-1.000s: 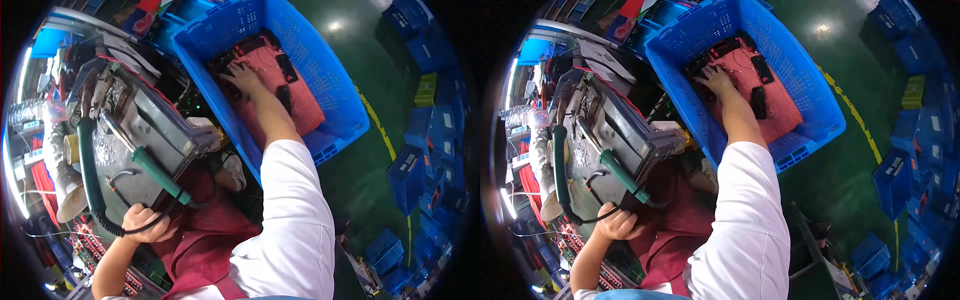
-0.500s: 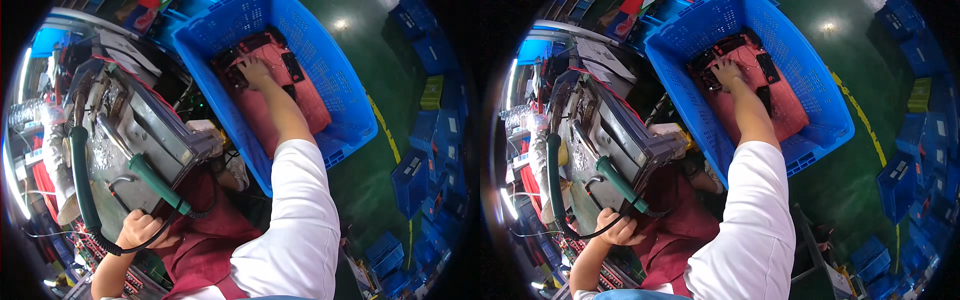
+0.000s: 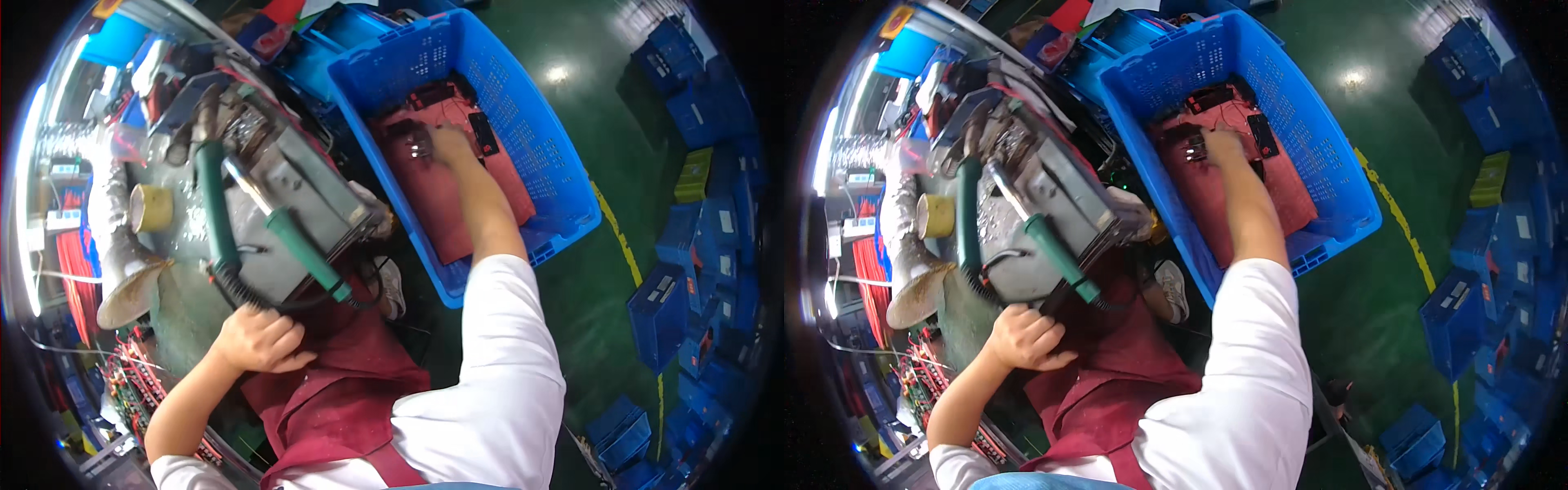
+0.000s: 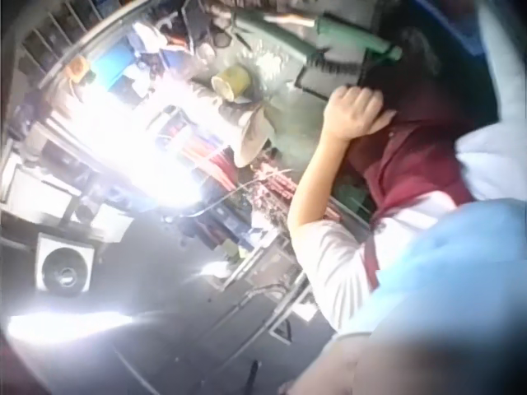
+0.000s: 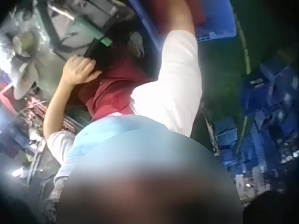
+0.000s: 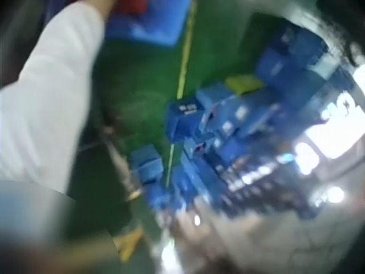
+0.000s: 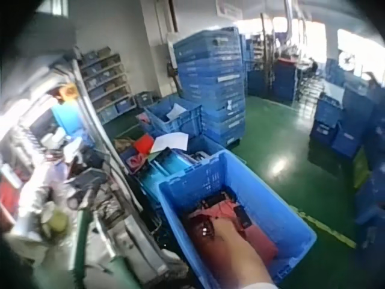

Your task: Soldering wires to a circuit board and a cooling fan at a factory workstation.

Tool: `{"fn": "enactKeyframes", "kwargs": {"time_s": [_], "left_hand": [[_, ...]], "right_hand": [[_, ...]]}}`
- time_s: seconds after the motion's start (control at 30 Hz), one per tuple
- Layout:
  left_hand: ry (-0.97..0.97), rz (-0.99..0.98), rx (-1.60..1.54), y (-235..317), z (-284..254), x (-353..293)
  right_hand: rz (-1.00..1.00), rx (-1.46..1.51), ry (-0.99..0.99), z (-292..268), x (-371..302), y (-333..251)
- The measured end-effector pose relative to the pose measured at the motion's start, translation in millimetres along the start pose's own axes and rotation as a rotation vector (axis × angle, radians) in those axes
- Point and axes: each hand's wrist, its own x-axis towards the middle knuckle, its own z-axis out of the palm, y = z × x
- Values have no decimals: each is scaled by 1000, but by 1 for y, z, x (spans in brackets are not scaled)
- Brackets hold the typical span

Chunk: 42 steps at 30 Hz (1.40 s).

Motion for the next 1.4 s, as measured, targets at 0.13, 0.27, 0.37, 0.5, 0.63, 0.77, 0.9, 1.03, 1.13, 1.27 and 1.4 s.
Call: {"fn": "enactKeyframes", "kwargs": {"time_s": [0.13,0.27,0.37,0.5,0.63,0.77,0.9,1.03,1.13,1.27,1.4], "left_hand": [[29,8,-65,2,5,-5],[104,25,-84,-2,20,4],[163,50,-104,-2,30,-1],[225,24,-105,0,46,-2],[330,-99,-97,18,48,-18],[616,-277,-136,52,34,-38],[1095,-536,-292,88,7,-70],[1734,-658,-300,110,7,-122],[2103,-798,-230,102,19,-174],[1962,-1102,-281,79,23,-242],[1647,-1413,-127,61,26,-300]], "right_hand": [[28,-85,135,-84,-64,0],[-2,-146,356,-200,-146,11],[-26,-193,511,-266,-214,-4],[-101,-245,687,-375,-291,-52],[-345,-291,854,-477,-347,-129],[-449,-272,920,-556,-401,-220],[-691,50,661,-583,-424,-303],[-910,39,635,-532,-424,-418],[-1021,-237,682,-470,-391,-511],[-830,-163,464,-405,-359,-631],[-629,-300,323,-338,-293,-711]]}}
